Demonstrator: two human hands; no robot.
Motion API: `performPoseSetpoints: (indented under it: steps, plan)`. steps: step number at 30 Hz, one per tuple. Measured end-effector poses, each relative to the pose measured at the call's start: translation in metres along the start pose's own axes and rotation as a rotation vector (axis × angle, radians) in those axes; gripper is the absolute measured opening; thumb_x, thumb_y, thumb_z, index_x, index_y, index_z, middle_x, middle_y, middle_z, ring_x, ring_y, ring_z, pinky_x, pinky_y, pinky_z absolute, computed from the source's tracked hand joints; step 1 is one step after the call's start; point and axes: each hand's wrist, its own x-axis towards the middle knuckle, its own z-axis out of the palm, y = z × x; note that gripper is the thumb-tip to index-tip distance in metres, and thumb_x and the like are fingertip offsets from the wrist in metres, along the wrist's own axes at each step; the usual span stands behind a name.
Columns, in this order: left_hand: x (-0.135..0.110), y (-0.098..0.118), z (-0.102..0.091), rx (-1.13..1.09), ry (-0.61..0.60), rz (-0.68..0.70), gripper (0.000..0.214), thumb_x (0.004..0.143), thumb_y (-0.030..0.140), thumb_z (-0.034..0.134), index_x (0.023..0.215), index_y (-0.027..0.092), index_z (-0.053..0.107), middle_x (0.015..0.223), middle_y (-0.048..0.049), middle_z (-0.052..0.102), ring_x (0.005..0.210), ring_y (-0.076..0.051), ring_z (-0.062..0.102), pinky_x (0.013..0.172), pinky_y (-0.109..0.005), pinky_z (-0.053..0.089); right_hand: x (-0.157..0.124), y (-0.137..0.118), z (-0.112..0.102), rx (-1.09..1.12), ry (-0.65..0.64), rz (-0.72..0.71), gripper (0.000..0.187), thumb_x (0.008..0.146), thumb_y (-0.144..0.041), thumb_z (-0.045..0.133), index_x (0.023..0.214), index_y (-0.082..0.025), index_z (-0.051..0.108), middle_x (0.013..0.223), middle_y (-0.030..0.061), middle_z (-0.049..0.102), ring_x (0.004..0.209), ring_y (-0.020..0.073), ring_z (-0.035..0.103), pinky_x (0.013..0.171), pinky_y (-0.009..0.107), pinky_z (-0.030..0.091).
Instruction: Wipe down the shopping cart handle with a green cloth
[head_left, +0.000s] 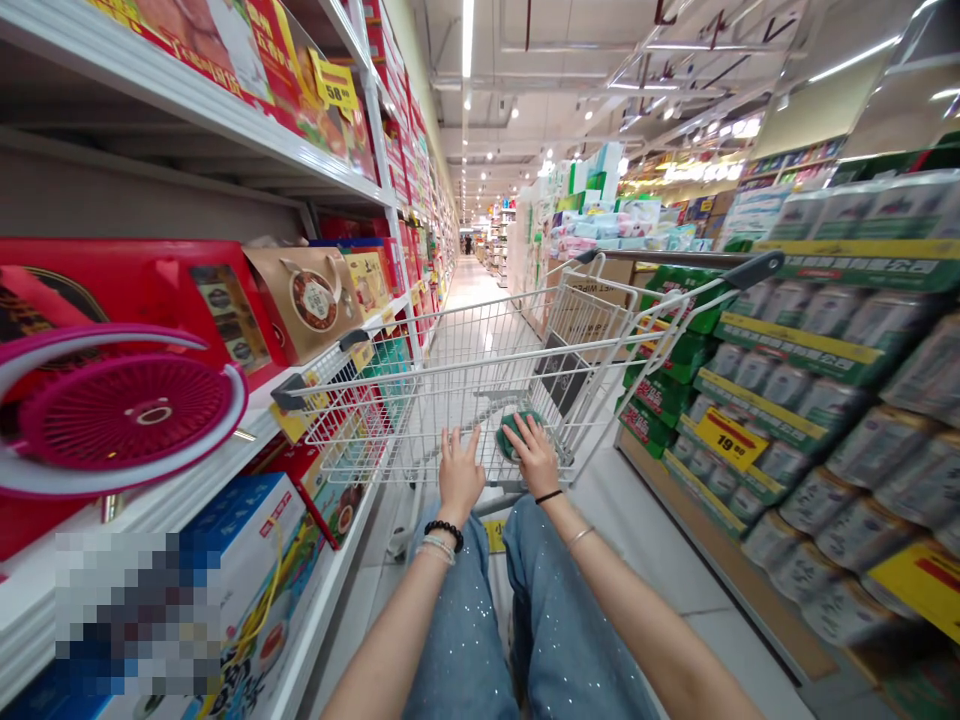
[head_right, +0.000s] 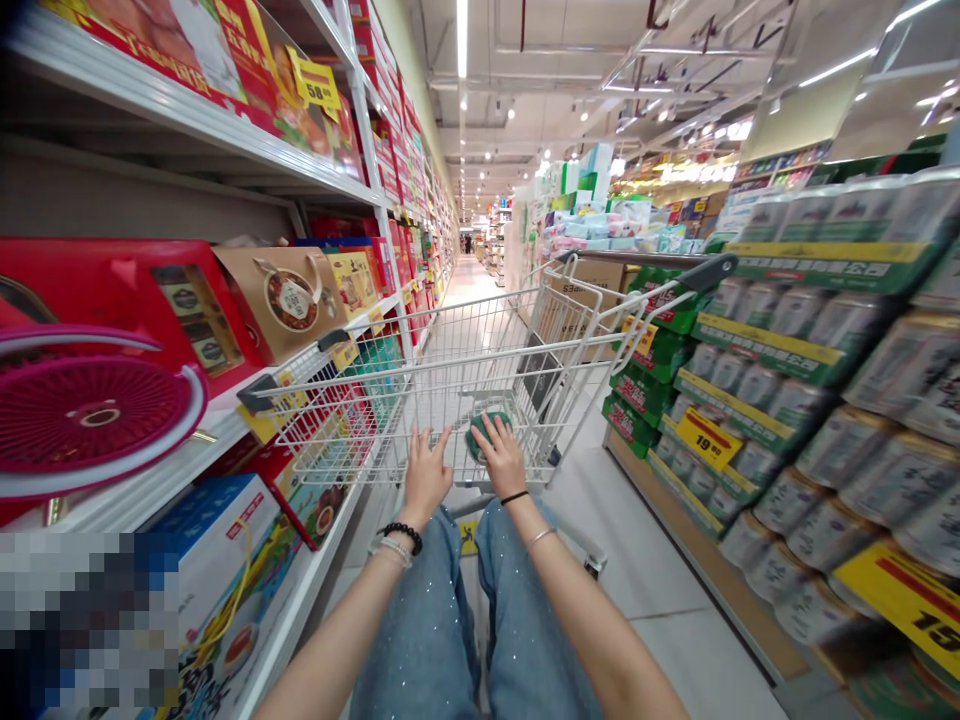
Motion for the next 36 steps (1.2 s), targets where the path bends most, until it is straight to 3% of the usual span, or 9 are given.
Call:
performPoseSetpoints:
  steps: [5,9,14,17,19,25,27,33,36]
  plan:
    - [-0.002,0.005,-0.006,-0.016,-0.045,-0.027,0.073,0.074,0.005,0.053,0.145,0.023,0.047,0.151,-0.0152,0.042,0.149,-0.037,0.022,0.108,-0.049,0.046,0.044,-0.005,-0.026,0.078,0.122,0.079,0.069,0.081,0.004,0.036,0.138,-0.028,0.056,0.151,0.0059,0.047,0.148,0.0227,0.030,0.118,0.046,0.038]
    - [-0.004,0.009,-0.009,-0.022,-0.062,-0.033,0.073,0.075,0.005,0.054,0.145,0.024,0.046,0.151,-0.0148,0.042,0.149,-0.037,0.021,0.109,-0.050,0.045,0.073,-0.005,-0.027,0.038,0.089,0.065,0.064,0.084,0.004,0.036,0.132,-0.029,0.062,0.140,0.0058,0.057,0.145,0.0226,0.037,0.119,0.044,0.036]
    - [-0.006,0.010,-0.011,-0.027,-0.071,-0.034,0.074,0.075,0.006,0.055,0.146,0.024,0.045,0.152,-0.0146,0.041,0.149,-0.037,0.021,0.109,-0.050,0.045,0.029,-0.009,-0.007,-0.028,-0.062,0.016,0.056,0.088,0.002,0.042,0.128,-0.028,0.066,0.131,0.0081,0.064,0.137,0.0229,0.049,0.113,0.043,0.044]
    - [-0.007,0.011,-0.013,-0.022,-0.084,-0.027,0.074,0.075,0.006,0.055,0.146,0.024,0.045,0.152,-0.0139,0.042,0.149,-0.037,0.022,0.110,-0.049,0.044,0.006,-0.012,-0.006,-0.032,-0.136,-0.030,0.055,0.086,0.003,0.044,0.126,-0.027,0.067,0.127,0.0076,0.066,0.132,0.0222,0.053,0.111,0.042,0.046]
    - [-0.007,0.012,-0.014,-0.017,-0.090,-0.028,0.074,0.075,0.006,0.056,0.146,0.024,0.045,0.153,-0.0140,0.041,0.149,-0.037,0.022,0.110,-0.049,0.044,0.010,-0.012,-0.013,-0.020,-0.124,-0.010,0.058,0.084,0.003,0.044,0.128,-0.028,0.065,0.130,0.0071,0.064,0.133,0.0227,0.052,0.111,0.042,0.045]
    - [-0.011,0.016,-0.014,-0.018,-0.083,-0.035,0.075,0.075,0.006,0.056,0.147,0.025,0.044,0.153,-0.0140,0.041,0.150,-0.037,0.019,0.108,-0.048,0.047,0.061,-0.001,-0.027,-0.031,-0.005,0.104,0.064,0.084,0.000,0.044,0.137,-0.032,0.058,0.140,0.0051,0.053,0.141,0.0259,0.041,0.119,0.047,0.035]
    - [-0.013,0.016,-0.013,-0.022,-0.075,-0.035,0.075,0.075,0.006,0.056,0.147,0.025,0.045,0.153,-0.0137,0.040,0.150,-0.037,0.019,0.108,-0.048,0.047,0.056,0.000,-0.021,-0.040,-0.027,0.108,0.062,0.085,0.000,0.044,0.136,-0.032,0.058,0.138,0.0057,0.055,0.139,0.0256,0.042,0.119,0.047,0.035]
    - [-0.014,0.010,-0.011,-0.033,-0.069,-0.018,0.078,0.075,0.007,0.056,0.148,0.029,0.042,0.153,-0.0101,0.042,0.150,-0.034,0.021,0.107,-0.047,0.048,0.001,-0.011,-0.003,-0.049,-0.116,0.036,0.058,0.082,0.000,0.046,0.128,-0.030,0.065,0.128,0.0073,0.063,0.131,0.0222,0.051,0.110,0.042,0.046]
    - [-0.014,0.008,-0.013,-0.040,-0.077,-0.009,0.077,0.075,0.005,0.054,0.147,0.029,0.043,0.153,-0.0085,0.042,0.149,-0.033,0.023,0.106,-0.044,0.049,0.009,-0.013,-0.010,-0.040,-0.071,0.032,0.061,0.081,0.001,0.044,0.130,-0.029,0.063,0.130,0.0070,0.062,0.132,0.0228,0.050,0.110,0.042,0.046]
